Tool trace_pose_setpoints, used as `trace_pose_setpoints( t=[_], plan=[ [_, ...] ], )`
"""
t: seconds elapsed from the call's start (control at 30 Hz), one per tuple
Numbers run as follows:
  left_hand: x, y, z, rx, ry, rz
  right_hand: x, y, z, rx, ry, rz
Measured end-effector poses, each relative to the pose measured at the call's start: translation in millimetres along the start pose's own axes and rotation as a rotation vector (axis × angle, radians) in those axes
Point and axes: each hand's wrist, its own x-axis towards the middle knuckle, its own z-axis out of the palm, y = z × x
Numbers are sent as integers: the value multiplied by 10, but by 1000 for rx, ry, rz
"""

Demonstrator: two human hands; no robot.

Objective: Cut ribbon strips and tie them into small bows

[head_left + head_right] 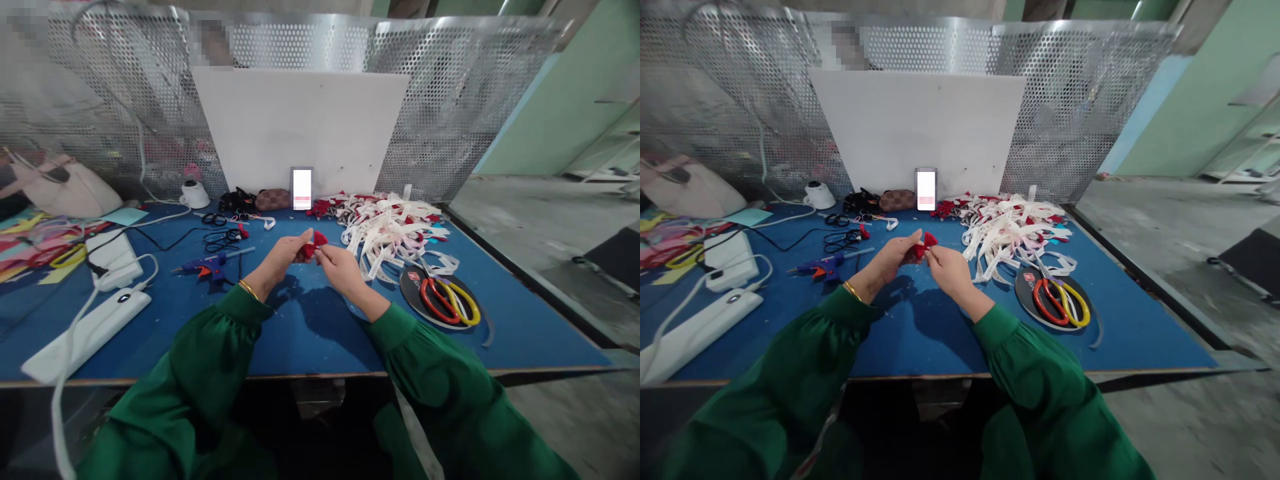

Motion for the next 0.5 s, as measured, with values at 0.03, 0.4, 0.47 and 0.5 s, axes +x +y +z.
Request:
trace_pose_setpoints(
  t=[0.03, 0.4, 0.47, 0.5],
  plan=[
    [-6, -1, 7, -5, 5, 11, -4, -4, -5, -1, 5, 3],
    [-83, 108, 12, 304, -19, 181, -13, -86, -100, -301, -41, 21],
    [-87, 110, 19, 342, -25, 193, -8, -96, -108, -323, -50, 42],
    [-89, 107, 24, 346, -33, 194, -9, -100, -107, -331, -49, 51]
  ],
)
